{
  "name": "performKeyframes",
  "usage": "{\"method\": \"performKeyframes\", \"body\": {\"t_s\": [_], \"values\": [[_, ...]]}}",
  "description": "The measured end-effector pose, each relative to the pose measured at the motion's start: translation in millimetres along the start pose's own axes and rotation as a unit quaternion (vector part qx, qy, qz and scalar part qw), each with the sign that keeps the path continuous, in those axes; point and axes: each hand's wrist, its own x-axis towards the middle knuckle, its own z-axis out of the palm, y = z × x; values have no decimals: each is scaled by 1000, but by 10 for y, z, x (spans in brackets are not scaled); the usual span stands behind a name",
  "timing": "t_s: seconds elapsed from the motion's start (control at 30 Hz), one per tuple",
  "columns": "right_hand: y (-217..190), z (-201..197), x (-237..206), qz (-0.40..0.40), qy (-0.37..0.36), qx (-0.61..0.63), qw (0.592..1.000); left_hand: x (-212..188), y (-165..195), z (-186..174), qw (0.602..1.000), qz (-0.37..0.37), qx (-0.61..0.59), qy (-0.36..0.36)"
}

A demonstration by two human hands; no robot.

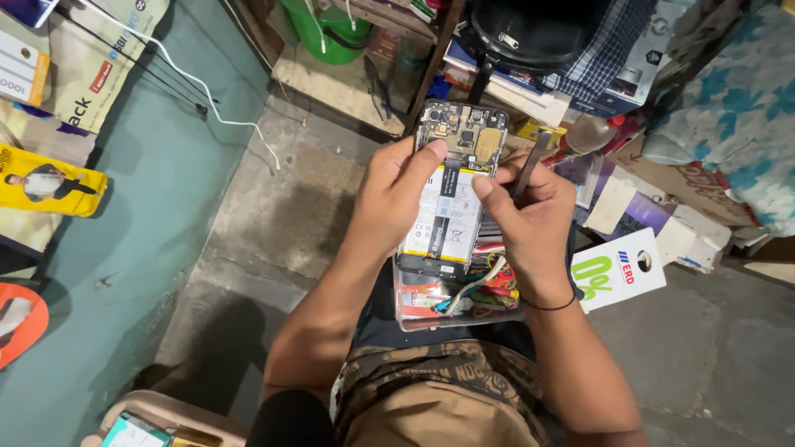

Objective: The person uses tweezers to manipulate internal components of a disassembled smartphone, adjusting ribbon cables and connectors near the motherboard and battery. The device remains open throughout, and the person repeatedly repositions components without completing reassembly.

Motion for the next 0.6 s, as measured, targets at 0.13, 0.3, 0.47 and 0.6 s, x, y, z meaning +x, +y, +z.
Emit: {"method": "performKeyframes", "body": {"t_s": [0.13, 0.3, 0.47, 0.6], "values": [[2, -21, -3, 5, -6, 17, 1000, -22, 33, 8, 1000, -17, 22, 4], [-6, -41, -29, 14, 2, 12, 1000, 3, 35, 41, 998, -53, -26, -1], [-15, -67, -38, 9, -9, 1, 1000, 12, 15, 83, 999, -47, 19, 1], [-8, -79, -29, 17, -12, 8, 1000, 19, -7, 78, 998, -40, 42, 7]]}}
